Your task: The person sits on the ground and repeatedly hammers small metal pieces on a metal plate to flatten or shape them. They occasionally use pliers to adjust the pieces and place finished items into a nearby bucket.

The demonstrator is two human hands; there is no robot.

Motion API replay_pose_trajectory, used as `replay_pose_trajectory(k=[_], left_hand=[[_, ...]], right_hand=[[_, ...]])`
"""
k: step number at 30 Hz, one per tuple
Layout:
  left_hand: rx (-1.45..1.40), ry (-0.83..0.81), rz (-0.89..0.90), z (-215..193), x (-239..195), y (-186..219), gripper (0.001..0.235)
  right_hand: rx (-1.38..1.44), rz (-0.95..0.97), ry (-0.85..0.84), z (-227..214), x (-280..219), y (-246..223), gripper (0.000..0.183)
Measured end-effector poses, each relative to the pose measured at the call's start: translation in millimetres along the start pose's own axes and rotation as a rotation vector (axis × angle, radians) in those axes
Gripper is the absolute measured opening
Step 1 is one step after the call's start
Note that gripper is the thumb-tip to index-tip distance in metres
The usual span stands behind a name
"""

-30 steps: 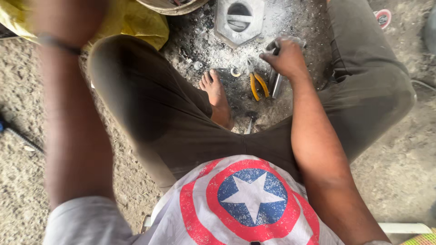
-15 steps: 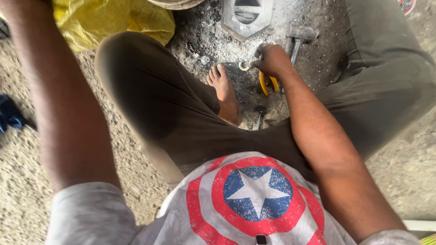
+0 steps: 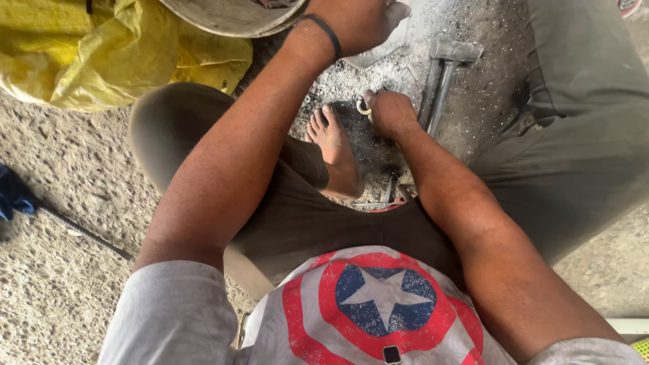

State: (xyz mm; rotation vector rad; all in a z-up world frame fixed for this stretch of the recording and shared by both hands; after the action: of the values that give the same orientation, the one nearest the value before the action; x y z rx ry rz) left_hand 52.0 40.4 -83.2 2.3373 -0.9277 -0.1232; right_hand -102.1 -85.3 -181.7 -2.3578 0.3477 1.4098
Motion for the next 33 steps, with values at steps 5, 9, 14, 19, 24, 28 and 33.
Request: replay_pose_trajectory(k=[5, 9, 14, 19, 24, 28, 33], left_hand=[[-0.084, -0.128, -0.072, 3, 3, 27, 0.028], [-0.125, -0.087, 0.042, 6, 2, 27, 0.014], [-0.075, -0.017, 0.129, -1, -14, 25, 0.025], [-0.466, -0.049, 0.181, -23, -7, 47, 0.030], [-0.446, -0.078, -0.035, -8, -5, 36, 0.016], [-0.367, 0.019, -0.298, 22, -4, 1, 0.015], [-0.386, -0.054, -0.446, 54, -7, -39, 0.019]], right_hand=[[-0.309, -0.336, 0.210, 5, 4, -3, 0.027], [-0.396, -0.434, 0.249, -18, -3, -4, 0.027], [0.285, -0.500, 0.447, -102, -62, 9, 0.025], [1.078, -0.581, 0.440, -132, -107, 31, 0.008], [1.299, -0.560, 0.489, -112, -75, 36, 0.013], [0.823, -0.318, 0.608, -113, -30, 53, 0.017], [0.514, 0.183, 0.663, -87, 3, 98, 0.040]])
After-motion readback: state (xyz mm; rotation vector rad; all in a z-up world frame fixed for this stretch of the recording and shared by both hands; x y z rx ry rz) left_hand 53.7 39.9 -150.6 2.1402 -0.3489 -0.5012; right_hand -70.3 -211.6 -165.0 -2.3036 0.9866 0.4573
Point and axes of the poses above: each hand's wrist, its own x-axis towards the middle knuckle, its own z-axis out of the palm, y = z × x, the point moved 3 cm from there along x, towards the middle knuckle, and after that the axes turned 3 degrees about -y, right-handed, at the moved point
